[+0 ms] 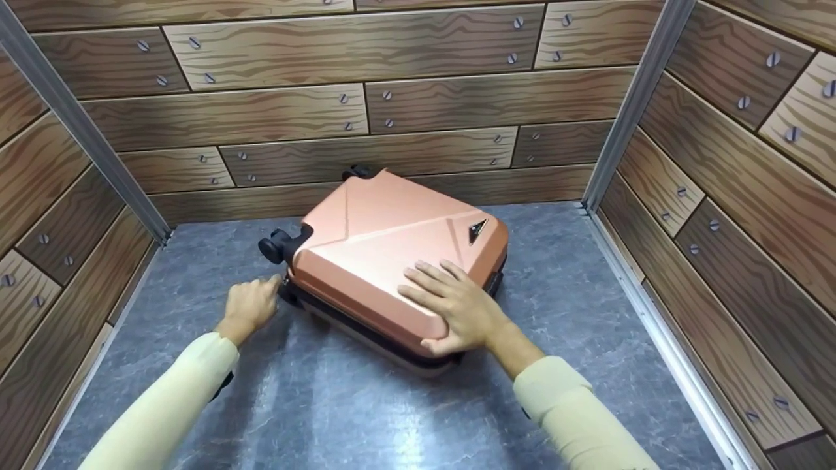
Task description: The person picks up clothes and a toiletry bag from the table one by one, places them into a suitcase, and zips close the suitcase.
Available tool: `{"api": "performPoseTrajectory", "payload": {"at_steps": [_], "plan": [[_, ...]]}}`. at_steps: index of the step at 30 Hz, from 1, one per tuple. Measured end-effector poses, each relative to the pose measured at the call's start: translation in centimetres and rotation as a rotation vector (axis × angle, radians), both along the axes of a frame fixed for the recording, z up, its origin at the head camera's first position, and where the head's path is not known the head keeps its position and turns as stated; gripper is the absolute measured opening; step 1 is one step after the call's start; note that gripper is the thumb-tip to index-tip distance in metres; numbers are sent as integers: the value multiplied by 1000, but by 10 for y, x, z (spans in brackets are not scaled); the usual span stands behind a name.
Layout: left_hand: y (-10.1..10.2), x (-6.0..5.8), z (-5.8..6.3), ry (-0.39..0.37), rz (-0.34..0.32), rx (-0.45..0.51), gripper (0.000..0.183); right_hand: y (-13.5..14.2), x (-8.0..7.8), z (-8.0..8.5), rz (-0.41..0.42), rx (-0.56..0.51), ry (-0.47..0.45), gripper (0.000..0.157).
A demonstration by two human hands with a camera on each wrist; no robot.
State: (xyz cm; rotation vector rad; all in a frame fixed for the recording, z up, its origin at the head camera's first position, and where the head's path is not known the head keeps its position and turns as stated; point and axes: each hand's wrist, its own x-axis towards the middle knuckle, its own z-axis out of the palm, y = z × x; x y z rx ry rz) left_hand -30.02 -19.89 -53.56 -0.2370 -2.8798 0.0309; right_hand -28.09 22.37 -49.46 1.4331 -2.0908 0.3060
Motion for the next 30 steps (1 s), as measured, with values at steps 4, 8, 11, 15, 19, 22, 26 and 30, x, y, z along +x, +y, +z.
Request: {"api": "performPoseTrajectory", "payload": {"at_steps": [4,8,11,15,19,22,26,30], "plan": [[0,5,-4,81,-54,-18,10,10,-2,0,10,-15,-18,83],[-1,11,-9,160,-125,-34,12,17,-3,-2,35,-41,-15,81],[-2,16,-14,207,-172,-44,18,22,-4,-3,54,-57,-4,80],[-5,22,-19,286,-237,-51,24,28,-5,-4,67,-75,14,79],[-5,29,-22,320,-294,-47,24,36,-7,-6,70,-83,16,78],[-3,35,-22,306,-321,-37,23,41,-9,-7,73,-87,20,77],[1,44,-20,298,-366,-28,23,52,-11,-9,61,-99,25,75],[9,54,-21,340,-434,-41,23,67,-13,-11,19,-117,25,75]]}}
